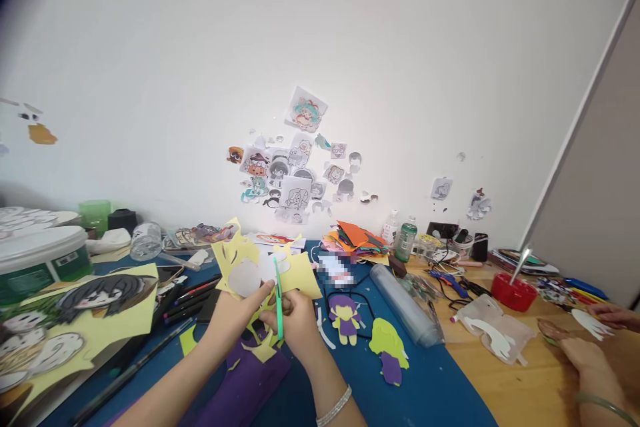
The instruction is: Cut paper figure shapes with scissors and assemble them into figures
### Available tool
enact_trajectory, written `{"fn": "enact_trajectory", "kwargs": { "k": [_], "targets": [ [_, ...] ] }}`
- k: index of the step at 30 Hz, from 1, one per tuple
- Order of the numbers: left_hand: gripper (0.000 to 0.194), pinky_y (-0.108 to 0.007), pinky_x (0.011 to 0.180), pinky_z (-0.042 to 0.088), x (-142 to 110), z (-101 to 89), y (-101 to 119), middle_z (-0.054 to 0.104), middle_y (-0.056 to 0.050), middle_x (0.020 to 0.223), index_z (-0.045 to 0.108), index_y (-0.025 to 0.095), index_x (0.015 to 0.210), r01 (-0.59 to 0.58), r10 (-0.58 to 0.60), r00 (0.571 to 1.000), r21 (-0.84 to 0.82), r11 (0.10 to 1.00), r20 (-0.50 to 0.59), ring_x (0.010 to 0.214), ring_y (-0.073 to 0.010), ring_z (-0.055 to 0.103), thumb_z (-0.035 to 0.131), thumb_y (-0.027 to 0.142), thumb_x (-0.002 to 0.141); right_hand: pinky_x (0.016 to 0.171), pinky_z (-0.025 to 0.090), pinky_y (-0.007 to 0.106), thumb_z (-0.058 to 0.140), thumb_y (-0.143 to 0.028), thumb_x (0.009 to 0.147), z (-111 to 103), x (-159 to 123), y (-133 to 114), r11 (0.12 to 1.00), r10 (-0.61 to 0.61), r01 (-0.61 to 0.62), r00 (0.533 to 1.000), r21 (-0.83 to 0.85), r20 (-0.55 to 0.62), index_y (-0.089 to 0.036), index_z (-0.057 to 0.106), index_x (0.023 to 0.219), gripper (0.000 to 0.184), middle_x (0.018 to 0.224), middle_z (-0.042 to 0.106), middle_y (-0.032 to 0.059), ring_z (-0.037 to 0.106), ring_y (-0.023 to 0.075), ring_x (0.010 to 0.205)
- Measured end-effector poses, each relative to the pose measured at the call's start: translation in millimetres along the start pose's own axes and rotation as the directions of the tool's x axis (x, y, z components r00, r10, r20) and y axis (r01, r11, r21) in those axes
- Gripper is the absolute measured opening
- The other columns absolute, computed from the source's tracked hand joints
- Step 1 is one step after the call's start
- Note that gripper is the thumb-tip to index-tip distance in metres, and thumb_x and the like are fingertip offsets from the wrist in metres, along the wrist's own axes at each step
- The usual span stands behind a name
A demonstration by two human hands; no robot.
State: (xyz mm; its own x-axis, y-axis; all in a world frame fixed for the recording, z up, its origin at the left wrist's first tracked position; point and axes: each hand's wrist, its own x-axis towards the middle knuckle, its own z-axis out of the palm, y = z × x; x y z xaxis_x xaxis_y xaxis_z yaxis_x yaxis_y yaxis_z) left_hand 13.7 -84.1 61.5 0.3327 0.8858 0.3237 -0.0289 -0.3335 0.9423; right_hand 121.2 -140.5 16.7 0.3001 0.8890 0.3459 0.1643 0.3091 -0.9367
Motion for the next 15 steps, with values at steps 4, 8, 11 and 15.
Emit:
{"fn": "enact_trajectory", "kwargs": {
  "k": [4,8,11,15],
  "targets": [
    [0.018,-0.035,0.071,0.051,2.8,-3.8,2.3,0.067,-0.007,0.071,0.056,0.017,0.069,-0.050,0.050,0.999,0.032,0.998,0.016,0.079,-0.0252,0.063,0.061,0.031,0.060,0.041,0.036,0.020,0.074,-0.040,0.057,-2.5,0.4,1.7,1.000,0.015,-0.015,1.000,-0.016,0.027,-0.014,0.055,0.077,0.037,0.046,0.041,-0.0085,0.045,0.0088,0.040],
    [0.025,-0.034,0.073,0.050,4.1,-5.5,2.2,0.067,-0.007,0.077,0.055,0.016,0.077,-0.089,0.087,0.994,0.030,0.996,0.066,0.081,-0.0246,0.063,0.062,0.032,0.060,0.042,0.037,0.020,0.075,-0.038,0.055,-5.1,0.8,2.9,1.000,0.028,-0.027,0.999,-0.007,0.022,-0.014,0.053,0.072,0.037,0.049,0.045,-0.0066,0.046,0.0086,0.043],
    [0.027,-0.035,0.075,0.050,4.5,-6.1,0.2,0.067,-0.007,0.081,0.055,0.016,0.080,-0.117,0.114,0.989,0.019,0.993,0.093,0.082,-0.0240,0.062,0.062,0.032,0.060,0.044,0.036,0.019,0.077,-0.038,0.052,-8.1,0.7,1.4,1.000,0.014,-0.014,1.000,0.001,0.016,-0.014,0.053,0.070,0.038,0.052,0.048,-0.0055,0.046,0.0080,0.045],
    [0.028,-0.036,0.071,0.050,5.5,-10.0,1.6,0.066,-0.006,0.078,0.054,0.015,0.082,-0.111,0.100,0.985,0.065,0.992,0.142,0.078,-0.0244,0.062,0.061,0.031,0.060,0.042,0.035,0.018,0.077,-0.038,0.052,-12.6,0.3,-1.4,0.998,0.051,-0.054,0.993,0.027,0.109,-0.013,0.056,0.078,0.042,0.051,0.049,-0.0059,0.044,0.0069,0.044]
  ]
}}
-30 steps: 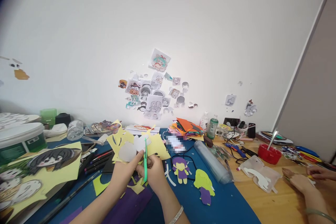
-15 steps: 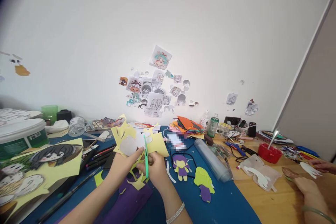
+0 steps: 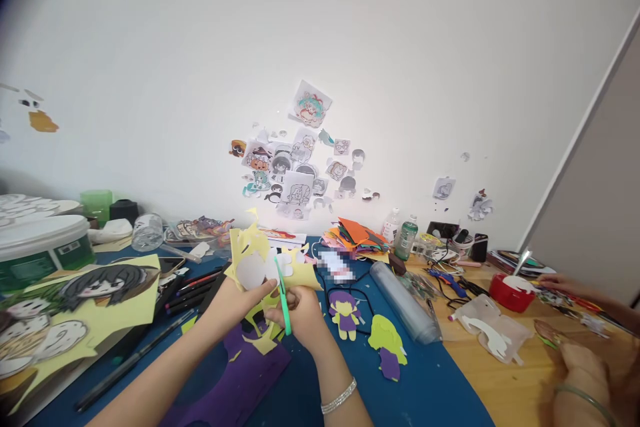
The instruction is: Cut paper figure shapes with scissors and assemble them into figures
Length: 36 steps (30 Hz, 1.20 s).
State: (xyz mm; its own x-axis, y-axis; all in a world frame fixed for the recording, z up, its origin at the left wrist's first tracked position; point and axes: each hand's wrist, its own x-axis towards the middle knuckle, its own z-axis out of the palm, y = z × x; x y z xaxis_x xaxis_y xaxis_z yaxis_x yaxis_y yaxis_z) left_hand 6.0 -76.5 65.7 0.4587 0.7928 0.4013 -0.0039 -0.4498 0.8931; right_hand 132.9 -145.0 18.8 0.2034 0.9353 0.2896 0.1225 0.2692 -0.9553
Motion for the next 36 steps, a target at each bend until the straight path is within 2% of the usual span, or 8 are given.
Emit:
{"fn": "enact_trajectory", "kwargs": {
  "k": [13,16,18,22,25,29,32,36],
  "targets": [
    [0.034,-0.035,0.070,0.049,1.7,-5.9,6.7,0.065,-0.006,0.079,0.054,0.014,0.086,0.015,-0.015,0.998,0.008,1.000,0.056,0.077,-0.0236,0.061,0.063,0.034,0.059,0.041,0.036,0.019,0.077,-0.041,0.051,-2.4,-2.2,-4.4,0.999,0.050,-0.050,0.999,-0.014,0.020,-0.012,0.060,0.078,0.043,0.048,0.049,-0.0064,0.043,0.0064,0.039],
    [0.046,-0.035,0.072,0.049,8.2,-19.4,8.0,0.064,-0.011,0.094,0.054,0.013,0.097,0.034,-0.024,0.990,-0.076,0.997,0.138,0.085,-0.0252,0.060,0.063,0.041,0.061,0.041,0.037,0.019,0.077,-0.042,0.050,-3.9,-0.9,-6.4,0.998,0.050,-0.050,0.999,-0.030,-0.021,-0.012,0.061,0.078,0.044,0.048,0.048,-0.0068,0.044,0.0069,0.040],
    [0.056,-0.035,0.076,0.048,12.4,-36.9,13.2,0.060,-0.012,0.107,0.047,0.015,0.113,0.004,0.003,0.999,-0.142,0.990,0.049,0.093,-0.0251,0.059,0.058,0.045,0.067,0.039,0.035,0.018,0.077,-0.041,0.051,-4.9,0.2,-5.3,0.996,0.066,-0.067,0.997,-0.055,-0.027,-0.012,0.062,0.079,0.042,0.046,0.046,-0.0074,0.042,0.0067,0.039],
    [0.064,-0.040,0.090,0.039,11.1,-64.7,27.7,0.054,-0.009,0.119,0.036,0.024,0.127,-0.317,0.353,0.890,0.164,0.934,-0.288,0.107,-0.0256,0.051,0.058,0.041,0.069,0.041,0.033,0.017,0.076,-0.035,0.055,-4.7,0.5,0.8,0.988,0.072,-0.067,0.997,-0.141,0.034,-0.013,0.063,0.086,0.040,0.047,0.045,-0.0076,0.040,0.0058,0.040],
    [0.042,-0.045,0.101,0.023,6.7,-61.1,29.9,0.062,-0.006,0.107,0.057,0.025,0.107,-0.459,0.548,0.836,0.520,0.720,-0.021,0.109,-0.0273,0.048,0.060,0.037,0.068,0.043,0.034,0.018,0.075,-0.032,0.057,-3.2,-1.9,0.5,0.987,0.062,-0.050,0.995,-0.150,0.077,-0.013,0.062,0.091,0.041,0.049,0.045,-0.0076,0.040,0.0057,0.042],
    [0.027,-0.047,0.101,0.019,7.0,-45.0,20.7,0.066,-0.005,0.079,0.063,0.022,0.094,-0.433,0.451,0.882,0.615,0.659,0.137,0.087,-0.0241,0.057,0.053,0.034,0.071,0.043,0.035,0.019,0.073,-0.033,0.059,-2.3,-5.0,-8.1,0.996,0.064,-0.059,0.995,-0.069,0.074,-0.012,0.060,0.089,0.039,0.049,0.047,-0.0070,0.042,0.0064,0.042],
    [0.020,-0.036,0.078,0.041,8.6,-39.9,16.6,0.061,-0.002,0.063,0.061,0.020,0.064,-0.344,0.269,0.938,0.505,0.791,0.218,0.065,-0.0190,0.055,0.052,0.037,0.071,0.043,0.036,0.018,0.071,-0.036,0.061,-3.0,-6.4,-12.6,0.999,0.033,-0.031,0.994,-0.015,0.101,-0.012,0.056,0.080,0.034,0.053,0.050,-0.0053,0.045,0.0068,0.044],
    [0.026,-0.022,0.049,0.037,7.5,-34.3,15.9,0.058,-0.001,0.061,0.059,0.016,0.067,-0.023,-0.024,0.944,0.138,0.990,0.329,0.055,-0.0143,0.051,0.053,0.042,0.070,0.044,0.038,0.018,0.069,-0.038,0.064,-5.3,-7.2,-11.9,1.000,-0.003,0.002,0.992,0.013,0.127,-0.012,0.054,0.078,0.033,0.057,0.051,-0.0039,0.046,0.0064,0.045]
  ]
}}
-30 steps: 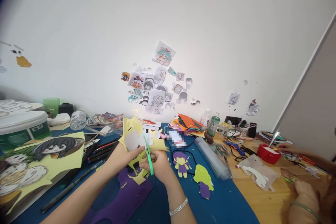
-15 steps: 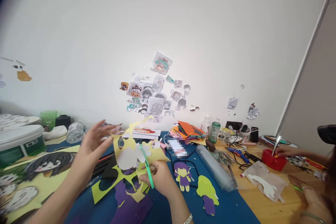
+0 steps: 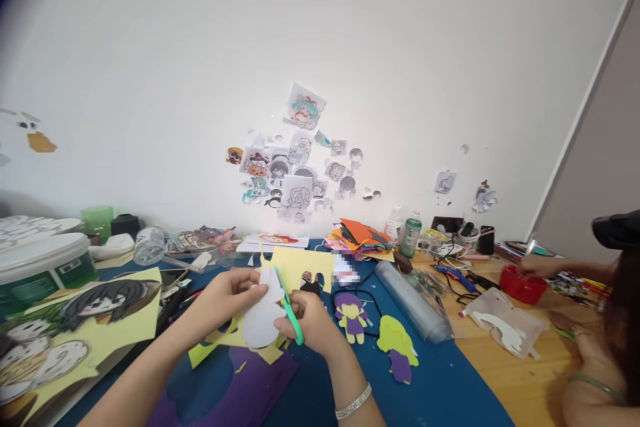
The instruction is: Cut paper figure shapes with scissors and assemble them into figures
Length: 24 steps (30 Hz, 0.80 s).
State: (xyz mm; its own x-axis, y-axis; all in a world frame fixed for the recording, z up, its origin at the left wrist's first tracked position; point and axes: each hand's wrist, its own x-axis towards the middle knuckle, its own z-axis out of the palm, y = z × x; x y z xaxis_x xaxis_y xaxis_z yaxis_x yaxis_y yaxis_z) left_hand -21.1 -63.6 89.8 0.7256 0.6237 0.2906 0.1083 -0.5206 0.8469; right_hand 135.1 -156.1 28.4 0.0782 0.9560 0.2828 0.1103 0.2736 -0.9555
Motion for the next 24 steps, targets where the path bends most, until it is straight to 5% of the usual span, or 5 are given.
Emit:
{"fn": "enact_trajectory", "kwargs": {
  "k": [3,11,17,24],
  "targets": [
    [0.032,-0.021,0.047,0.036,1.2,6.0,-2.4,0.060,-0.002,0.061,0.059,0.014,0.069,0.141,-0.127,0.989,-0.227,0.964,0.077,0.053,-0.0127,0.052,0.058,0.046,0.067,0.043,0.039,0.019,0.071,-0.040,0.062,-2.2,-0.9,0.5,0.999,0.014,-0.015,0.999,0.037,0.037,-0.012,0.054,0.079,0.037,0.057,0.052,-0.0031,0.047,0.0069,0.045],
    [0.037,-0.018,0.042,0.033,3.0,7.4,-7.6,0.059,-0.001,0.052,0.055,0.013,0.058,0.312,-0.264,0.949,-0.411,0.857,0.170,0.043,-0.0088,0.047,0.069,0.047,0.058,0.045,0.040,0.020,0.067,-0.047,0.063,-4.1,-4.6,-5.9,0.990,-0.035,0.004,0.976,0.141,0.213,-0.012,0.055,0.077,0.040,0.054,0.054,-0.0016,0.049,0.0089,0.046],
    [0.039,-0.022,0.050,0.043,3.1,13.3,-5.8,0.068,-0.006,0.070,0.060,0.014,0.084,0.314,-0.250,0.949,-0.474,0.823,0.194,0.057,-0.0157,0.061,0.069,0.044,0.060,0.045,0.040,0.019,0.061,-0.019,0.062,-1.5,-1.5,-8.2,0.997,0.080,-0.080,0.995,-0.005,0.062,-0.014,0.054,0.070,0.012,0.052,0.053,-0.0042,0.048,0.0081,0.045],
    [0.040,-0.025,0.052,0.046,4.9,17.0,-11.7,0.069,-0.010,0.076,0.062,0.013,0.085,0.248,-0.232,0.969,-0.360,0.899,0.086,0.064,-0.0222,0.064,0.068,0.044,0.060,0.044,0.040,0.017,0.052,-0.009,0.057,-2.1,-0.9,-4.4,0.989,0.114,-0.111,0.993,-0.097,0.023,-0.013,0.054,0.070,0.014,0.054,0.052,-0.0056,0.048,0.0071,0.045]
  ]
}}
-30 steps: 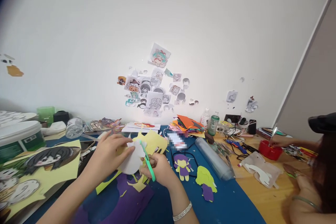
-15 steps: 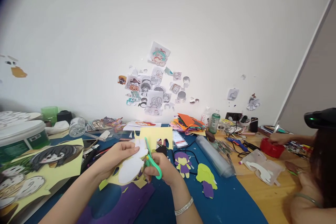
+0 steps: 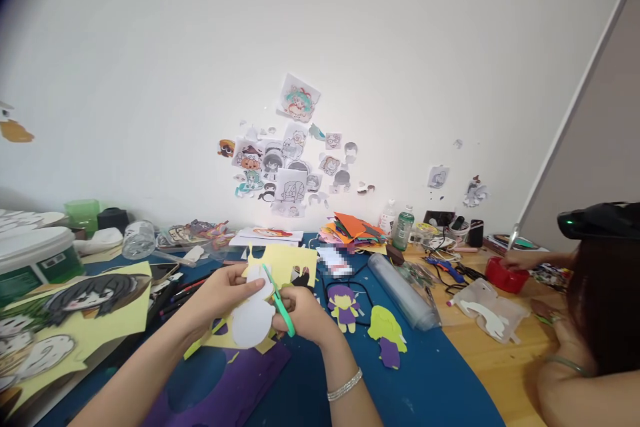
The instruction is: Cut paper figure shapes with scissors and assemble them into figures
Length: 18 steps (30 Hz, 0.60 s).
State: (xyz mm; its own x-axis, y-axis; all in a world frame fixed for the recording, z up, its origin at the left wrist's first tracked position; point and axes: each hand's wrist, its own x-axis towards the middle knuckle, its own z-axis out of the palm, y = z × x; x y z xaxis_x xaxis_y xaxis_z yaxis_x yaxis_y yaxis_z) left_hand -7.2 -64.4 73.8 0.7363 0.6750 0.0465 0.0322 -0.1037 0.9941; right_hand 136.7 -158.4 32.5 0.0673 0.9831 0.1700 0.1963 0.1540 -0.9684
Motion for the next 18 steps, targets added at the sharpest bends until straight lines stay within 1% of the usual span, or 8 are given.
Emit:
{"fn": "enact_trajectory", "kwargs": {
  "k": [4,7,10,13,18],
  "targets": [
    [0.037,-0.024,0.047,0.045,-0.9,-2.2,1.5,0.069,-0.009,0.069,0.062,0.012,0.077,0.007,-0.008,1.000,0.080,0.997,0.016,0.056,-0.0203,0.063,0.067,0.046,0.060,0.044,0.039,0.017,0.049,-0.007,0.055,0.6,-0.1,-0.7,1.000,0.030,-0.030,0.999,-0.004,0.020,-0.013,0.053,0.069,0.016,0.052,0.053,-0.0047,0.051,0.0090,0.047],
    [0.038,-0.024,0.045,0.044,-0.2,-2.7,0.2,0.068,-0.008,0.066,0.061,0.012,0.074,0.009,-0.010,1.000,0.106,0.994,0.013,0.056,-0.0210,0.063,0.067,0.046,0.059,0.043,0.038,0.017,0.050,-0.008,0.056,1.0,0.7,1.0,0.999,0.039,-0.038,0.999,-0.032,0.024,-0.013,0.052,0.066,0.012,0.052,0.054,-0.0042,0.052,0.0097,0.048],
    [0.039,-0.025,0.048,0.046,0.6,-1.7,-1.7,0.069,-0.008,0.068,0.061,0.013,0.077,0.009,-0.011,0.999,0.052,0.999,0.039,0.058,-0.0225,0.064,0.068,0.046,0.059,0.043,0.038,0.018,0.052,-0.010,0.056,1.0,2.6,6.1,0.999,0.020,-0.020,1.000,-0.035,-0.001,-0.014,0.049,0.064,0.009,0.052,0.052,-0.0048,0.051,0.0100,0.048],
    [0.039,-0.027,0.049,0.046,0.1,1.1,-2.2,0.068,-0.008,0.067,0.060,0.013,0.077,0.013,-0.012,1.000,-0.027,1.000,0.024,0.058,-0.0224,0.064,0.069,0.046,0.058,0.044,0.038,0.018,0.052,-0.010,0.055,1.3,4.8,11.3,1.000,-0.016,0.016,0.999,-0.001,-0.042,-0.015,0.048,0.064,0.012,0.054,0.050,-0.0055,0.049,0.0089,0.049],
    [0.038,-0.024,0.047,0.044,-0.6,6.7,-1.7,0.068,-0.008,0.065,0.058,0.012,0.074,0.024,-0.020,1.000,-0.168,0.986,0.024,0.051,-0.0178,0.061,0.073,0.042,0.055,0.046,0.037,0.017,0.057,-0.009,0.054,4.5,5.7,9.5,0.993,-0.083,0.089,0.994,0.075,-0.077,-0.014,0.048,0.064,0.014,0.055,0.046,-0.0064,0.044,0.0072,0.050]
  ]
}}
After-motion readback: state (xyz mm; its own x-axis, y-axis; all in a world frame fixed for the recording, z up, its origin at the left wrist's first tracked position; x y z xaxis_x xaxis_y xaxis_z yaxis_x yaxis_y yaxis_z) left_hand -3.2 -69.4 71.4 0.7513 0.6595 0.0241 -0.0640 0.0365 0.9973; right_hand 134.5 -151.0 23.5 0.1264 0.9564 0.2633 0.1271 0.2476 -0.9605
